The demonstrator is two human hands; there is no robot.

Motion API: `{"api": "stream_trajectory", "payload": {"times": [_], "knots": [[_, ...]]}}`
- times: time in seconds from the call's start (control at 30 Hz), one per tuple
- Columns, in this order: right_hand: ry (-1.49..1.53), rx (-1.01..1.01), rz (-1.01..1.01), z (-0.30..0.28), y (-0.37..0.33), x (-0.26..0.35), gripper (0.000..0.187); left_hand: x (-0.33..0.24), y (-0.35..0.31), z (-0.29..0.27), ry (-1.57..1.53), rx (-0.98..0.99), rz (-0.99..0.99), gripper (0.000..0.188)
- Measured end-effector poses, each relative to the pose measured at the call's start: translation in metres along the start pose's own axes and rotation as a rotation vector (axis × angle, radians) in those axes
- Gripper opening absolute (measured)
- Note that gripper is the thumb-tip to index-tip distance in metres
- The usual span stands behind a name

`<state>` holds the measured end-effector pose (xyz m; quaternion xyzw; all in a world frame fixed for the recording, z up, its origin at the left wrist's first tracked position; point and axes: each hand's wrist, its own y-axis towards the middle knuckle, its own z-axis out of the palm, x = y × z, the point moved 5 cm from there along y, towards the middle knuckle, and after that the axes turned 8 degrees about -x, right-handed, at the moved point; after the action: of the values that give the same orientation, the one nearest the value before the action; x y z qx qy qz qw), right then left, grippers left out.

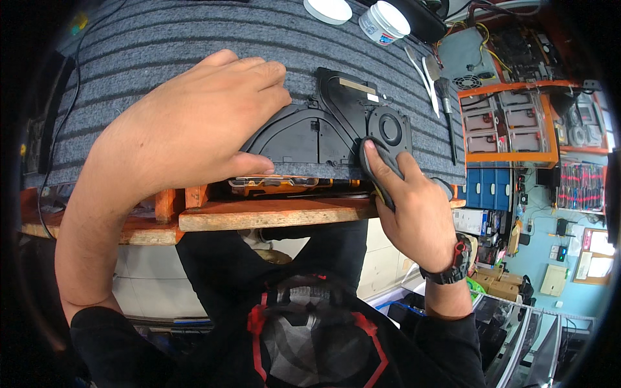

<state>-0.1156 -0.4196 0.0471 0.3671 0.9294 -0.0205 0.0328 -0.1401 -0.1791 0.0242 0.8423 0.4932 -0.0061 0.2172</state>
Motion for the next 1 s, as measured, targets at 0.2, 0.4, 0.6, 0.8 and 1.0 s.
{"api": "stream_trajectory", "payload": {"times": [0.2, 0.4, 0.6, 0.8, 1.0], "knots": [[-0.001, -0.101, 0.063, 0.007, 0.041, -0.004, 0.068, 0.002, -0.003, -0.002, -0.021, -0.006, -0.055, 0.069], [0.004, -0.057, 0.013, 0.002, 0.013, 0.007, 0.063, 0.001, 0.000, -0.002, -0.026, -0.006, -0.006, 0.070], [-0.036, -0.057, 0.041, 0.007, 0.044, 0.001, 0.062, 0.002, -0.001, -0.004, -0.034, -0.006, -0.010, 0.071], [-0.012, 0.016, 0.077, -0.004, -0.016, -0.001, 0.076, 0.002, -0.003, -0.001, 0.002, -0.009, -0.029, 0.072], [0.027, -0.029, 0.137, 0.006, -0.020, 0.006, 0.075, 0.001, -0.001, -0.004, -0.006, 0.053, -0.103, 0.074]]}}
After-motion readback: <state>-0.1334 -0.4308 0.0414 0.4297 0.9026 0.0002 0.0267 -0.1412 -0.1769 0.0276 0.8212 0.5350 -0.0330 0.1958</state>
